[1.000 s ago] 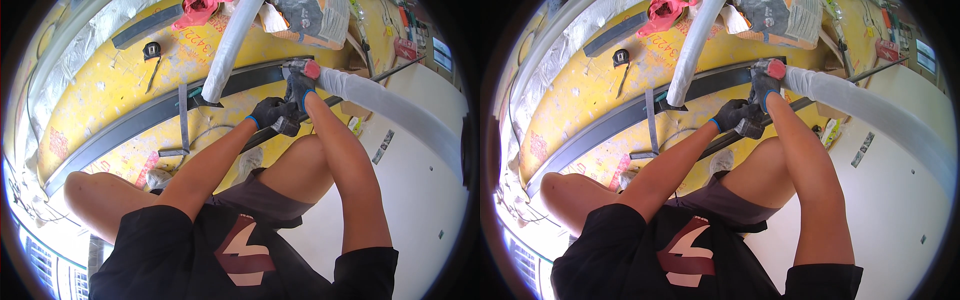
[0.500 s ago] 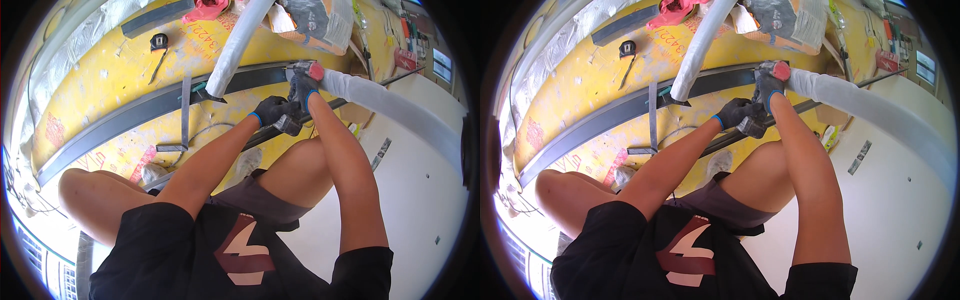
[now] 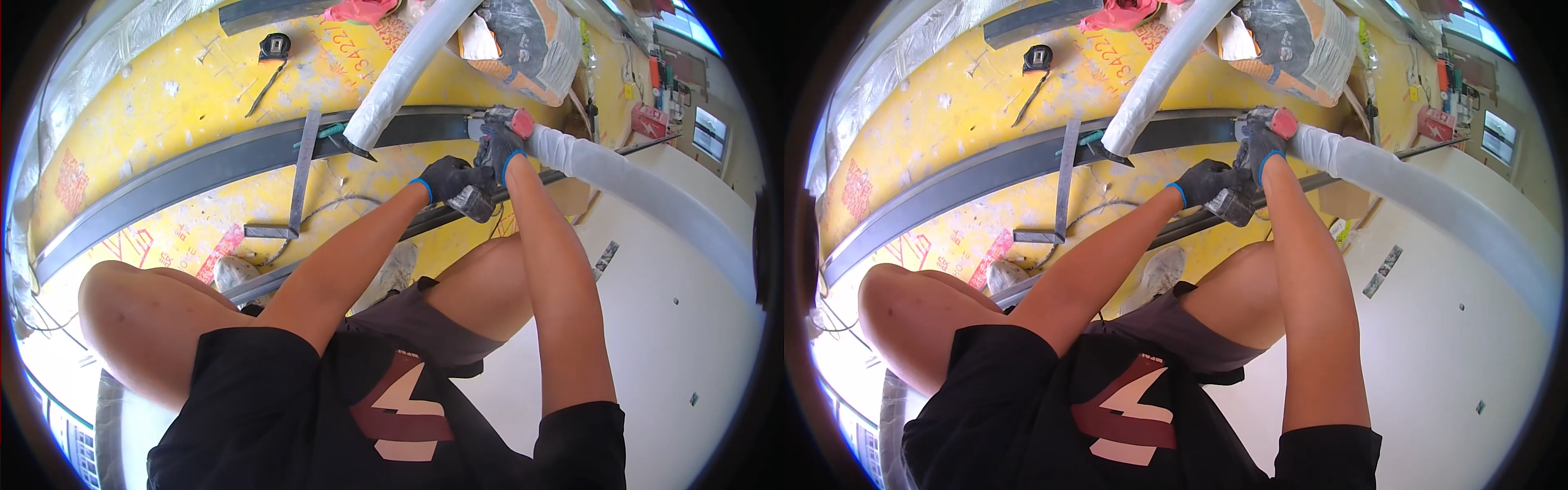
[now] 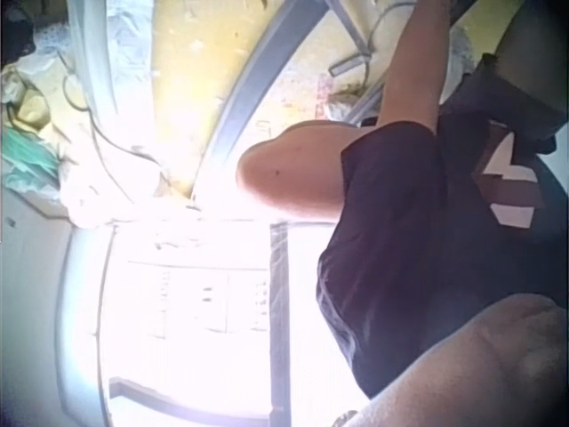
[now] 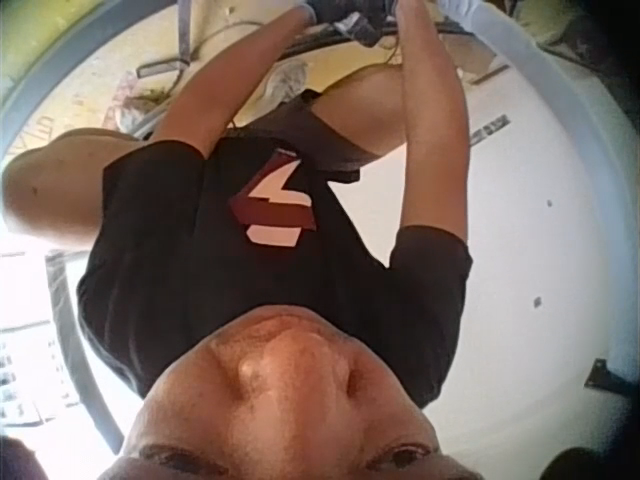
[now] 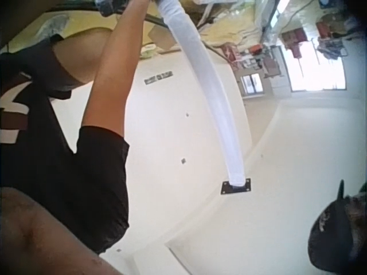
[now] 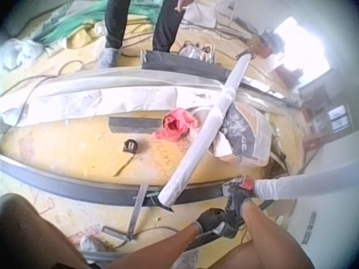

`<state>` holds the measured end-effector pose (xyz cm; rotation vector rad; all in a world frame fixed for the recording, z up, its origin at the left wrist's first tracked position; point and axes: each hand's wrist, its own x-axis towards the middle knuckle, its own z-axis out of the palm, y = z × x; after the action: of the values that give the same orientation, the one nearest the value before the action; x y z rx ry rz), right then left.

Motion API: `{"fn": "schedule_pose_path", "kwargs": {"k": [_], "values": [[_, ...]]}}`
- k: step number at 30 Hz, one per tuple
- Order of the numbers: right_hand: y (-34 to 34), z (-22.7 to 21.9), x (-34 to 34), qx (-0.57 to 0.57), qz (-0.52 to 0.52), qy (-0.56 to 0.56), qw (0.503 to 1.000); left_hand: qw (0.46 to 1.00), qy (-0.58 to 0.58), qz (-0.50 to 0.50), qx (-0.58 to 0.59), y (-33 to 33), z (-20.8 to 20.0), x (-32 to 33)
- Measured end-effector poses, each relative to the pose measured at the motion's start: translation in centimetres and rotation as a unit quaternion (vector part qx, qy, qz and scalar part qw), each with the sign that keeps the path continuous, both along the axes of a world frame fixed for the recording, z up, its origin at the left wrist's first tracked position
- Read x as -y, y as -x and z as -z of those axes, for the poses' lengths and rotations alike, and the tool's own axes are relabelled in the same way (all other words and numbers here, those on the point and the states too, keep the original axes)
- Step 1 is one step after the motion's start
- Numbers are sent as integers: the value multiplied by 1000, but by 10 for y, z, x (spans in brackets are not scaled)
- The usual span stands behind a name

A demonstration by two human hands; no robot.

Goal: Drilling holes into a metal track on the floor of a construction site.

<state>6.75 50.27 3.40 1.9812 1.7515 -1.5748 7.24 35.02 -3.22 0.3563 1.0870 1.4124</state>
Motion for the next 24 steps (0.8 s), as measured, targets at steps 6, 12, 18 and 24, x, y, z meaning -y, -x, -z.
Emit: {"fn": "schedule_pose_path", "kwargs": {"k": [6, 12, 18, 24], "values": [[3, -2, 9, 11, -29, -13, 999, 999, 12, -11, -31, -1, 8, 2], [-2, 0, 2, 41, -65, 3, 997, 999, -4, -2, -45, -1, 9, -2], [0, 1, -3, 61, -169, 9, 984, 999, -7, -16, -51, 1, 11, 1], [-7, 7, -12, 65, -176, -22, 982, 998, -18, -11, -56, 2, 7, 2]]}}
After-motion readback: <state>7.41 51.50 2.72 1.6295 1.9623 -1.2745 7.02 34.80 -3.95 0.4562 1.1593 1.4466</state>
